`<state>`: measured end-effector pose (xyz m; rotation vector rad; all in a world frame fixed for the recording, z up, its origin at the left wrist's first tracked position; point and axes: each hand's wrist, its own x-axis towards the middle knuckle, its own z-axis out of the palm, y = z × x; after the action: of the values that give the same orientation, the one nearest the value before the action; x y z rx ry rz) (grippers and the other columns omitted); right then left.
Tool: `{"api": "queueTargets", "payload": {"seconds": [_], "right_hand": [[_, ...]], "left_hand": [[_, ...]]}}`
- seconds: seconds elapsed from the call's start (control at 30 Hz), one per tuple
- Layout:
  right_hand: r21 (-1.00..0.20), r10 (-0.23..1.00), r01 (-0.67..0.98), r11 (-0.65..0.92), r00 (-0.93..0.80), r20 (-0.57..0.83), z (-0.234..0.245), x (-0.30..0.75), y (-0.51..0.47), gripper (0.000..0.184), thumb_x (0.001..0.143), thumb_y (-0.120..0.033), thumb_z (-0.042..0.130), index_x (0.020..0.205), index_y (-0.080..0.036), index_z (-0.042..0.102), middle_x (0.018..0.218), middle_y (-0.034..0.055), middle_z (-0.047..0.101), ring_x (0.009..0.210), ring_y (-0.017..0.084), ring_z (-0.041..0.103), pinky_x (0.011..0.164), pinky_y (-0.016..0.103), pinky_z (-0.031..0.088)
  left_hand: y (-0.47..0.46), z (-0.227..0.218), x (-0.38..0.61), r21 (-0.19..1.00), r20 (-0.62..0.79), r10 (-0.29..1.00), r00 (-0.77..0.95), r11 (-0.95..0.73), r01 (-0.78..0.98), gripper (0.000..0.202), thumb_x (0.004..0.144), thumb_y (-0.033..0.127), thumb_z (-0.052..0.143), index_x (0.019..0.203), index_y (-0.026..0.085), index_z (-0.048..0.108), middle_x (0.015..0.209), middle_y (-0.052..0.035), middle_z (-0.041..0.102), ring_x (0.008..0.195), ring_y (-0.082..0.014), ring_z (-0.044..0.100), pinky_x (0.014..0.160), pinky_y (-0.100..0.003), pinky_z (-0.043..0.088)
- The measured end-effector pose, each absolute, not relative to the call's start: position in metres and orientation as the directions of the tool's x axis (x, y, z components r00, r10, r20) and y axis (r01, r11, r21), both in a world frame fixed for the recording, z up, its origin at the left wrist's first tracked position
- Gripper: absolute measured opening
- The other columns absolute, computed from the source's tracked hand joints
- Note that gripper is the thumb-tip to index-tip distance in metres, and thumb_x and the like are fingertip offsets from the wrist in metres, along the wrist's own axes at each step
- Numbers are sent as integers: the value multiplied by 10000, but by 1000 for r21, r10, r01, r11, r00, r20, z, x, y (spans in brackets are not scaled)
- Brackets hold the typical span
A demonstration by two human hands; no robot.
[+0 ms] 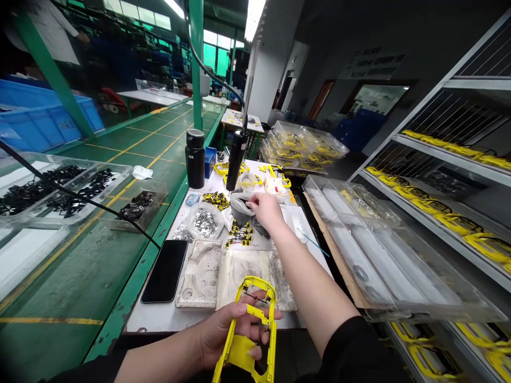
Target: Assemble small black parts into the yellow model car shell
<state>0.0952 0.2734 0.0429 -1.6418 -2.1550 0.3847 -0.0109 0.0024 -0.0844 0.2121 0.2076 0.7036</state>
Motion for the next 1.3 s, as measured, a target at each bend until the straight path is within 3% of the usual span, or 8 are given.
{"api": "queueTargets", "payload": {"seconds": [0.13, 0.27, 0.53, 0.67, 0.87, 1.3], "right_hand": [[-592, 944, 736, 328, -276, 181, 34, 102, 248, 70, 1070, -227, 806, 1106, -168, 793, 1049, 40, 802, 996, 220, 767, 1017, 428, 626], [-735, 926, 583, 347, -338, 169, 26, 106, 224, 218, 1001, -157, 753, 1212, -184, 800, 1059, 63, 834, 965, 216, 785, 947, 375, 621], [-918, 822, 271, 291, -562, 95, 43, 102, 178, 407, 919, -470, 859, 1214, -197, 793, 1016, 55, 806, 903, 231, 759, 826, 371, 617], [-955, 785, 197, 221, -617, 54, 55, 101, 159, 352, 903, -448, 931, 1120, -198, 812, 970, 55, 801, 875, 224, 753, 810, 360, 620], [-980, 787, 98, 173, -612, 78, 59, 93, 156, 367, 938, -415, 902, 1237, -215, 827, 1113, 70, 839, 997, 220, 792, 931, 365, 654], [-947, 874, 118, 299, -432, 222, 63, 68, 158, 400, 922, -454, 894, 1233, -203, 877, 1059, 69, 849, 964, 236, 789, 886, 374, 637]], "left_hand": [[2, -85, -11, 262, -106, 672, 733, 730, -631, 757, 751, 476, 1020, 1373, 266, 642, 1506, -135, 675, 926, -226, 735, 712, -326, 493], [2, -89, -9, 260, -119, 665, 737, 737, -624, 683, 756, 472, 1011, 1317, 255, 687, 1355, -104, 705, 944, -251, 745, 712, -333, 490], [1, -93, -9, 285, -116, 676, 728, 725, -627, 623, 782, 477, 990, 1281, 225, 716, 1210, -114, 741, 930, -260, 747, 741, -341, 499], [2, -92, -10, 282, -145, 651, 745, 749, -600, 692, 766, 483, 979, 1341, 219, 697, 1197, -135, 754, 948, -266, 747, 751, -334, 506], [2, -92, -10, 297, -168, 656, 736, 745, -597, 680, 754, 478, 972, 1313, 200, 702, 1196, -151, 758, 940, -268, 751, 741, -334, 505], [2, -84, -12, 287, -186, 648, 738, 754, -590, 731, 707, 448, 1001, 1316, 211, 672, 1191, -127, 739, 936, -267, 759, 765, -362, 528]]}}
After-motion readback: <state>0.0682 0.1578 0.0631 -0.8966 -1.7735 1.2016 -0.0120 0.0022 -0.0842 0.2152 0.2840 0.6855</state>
